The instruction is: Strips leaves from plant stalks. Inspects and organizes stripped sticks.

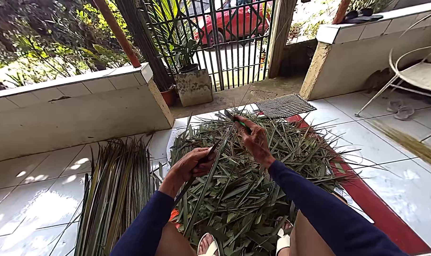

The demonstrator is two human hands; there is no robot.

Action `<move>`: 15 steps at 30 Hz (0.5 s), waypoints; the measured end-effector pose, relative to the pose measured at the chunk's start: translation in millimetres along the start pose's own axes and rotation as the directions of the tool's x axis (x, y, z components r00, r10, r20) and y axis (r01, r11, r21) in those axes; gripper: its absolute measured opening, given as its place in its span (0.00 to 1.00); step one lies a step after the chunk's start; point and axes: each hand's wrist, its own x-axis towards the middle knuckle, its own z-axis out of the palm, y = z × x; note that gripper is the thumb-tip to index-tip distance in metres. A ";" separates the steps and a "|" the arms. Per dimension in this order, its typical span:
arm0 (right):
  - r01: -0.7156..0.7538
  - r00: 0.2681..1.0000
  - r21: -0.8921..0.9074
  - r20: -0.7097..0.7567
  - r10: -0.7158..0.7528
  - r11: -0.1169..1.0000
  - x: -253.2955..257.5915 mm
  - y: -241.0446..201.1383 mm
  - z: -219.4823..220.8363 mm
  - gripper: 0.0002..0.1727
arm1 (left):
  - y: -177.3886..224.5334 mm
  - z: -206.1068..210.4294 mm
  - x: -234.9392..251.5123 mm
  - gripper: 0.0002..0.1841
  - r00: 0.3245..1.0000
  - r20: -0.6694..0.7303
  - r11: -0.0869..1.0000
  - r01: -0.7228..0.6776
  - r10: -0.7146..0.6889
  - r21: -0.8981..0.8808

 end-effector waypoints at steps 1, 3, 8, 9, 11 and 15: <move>-0.009 1.000 0.024 -0.005 0.009 1.000 2.3 0.1 -3.3 0.20 | -1.2 -1.0 -1.7 0.17 1.000 0.003 1.000 0.010 -0.010 -0.002; -0.037 0.999 0.053 -0.013 0.038 0.998 11.1 4.8 -7.1 0.20 | -3.4 -3.1 -5.3 0.17 1.000 0.014 1.000 0.026 -0.026 -0.006; -0.128 0.984 0.127 -0.107 0.142 0.984 38.0 37.1 -16.0 0.20 | -10.0 -6.0 -14.2 0.18 0.998 -0.018 0.997 0.066 -0.066 0.026; -0.146 0.977 0.123 -0.137 0.163 0.982 40.9 43.6 -18.7 0.20 | -10.8 -6.4 -14.5 0.19 0.997 -0.048 0.998 0.054 -0.052 0.042; -0.190 0.968 0.108 -0.147 0.204 0.976 41.5 49.7 -23.7 0.22 | -11.2 -7.2 -13.3 0.20 0.990 -0.141 0.994 0.007 0.008 0.111; -0.239 0.971 0.080 0.024 0.238 0.968 20.7 31.8 -12.8 0.28 | -10.0 -3.4 -3.7 0.20 0.931 -0.331 0.952 -0.051 0.155 0.301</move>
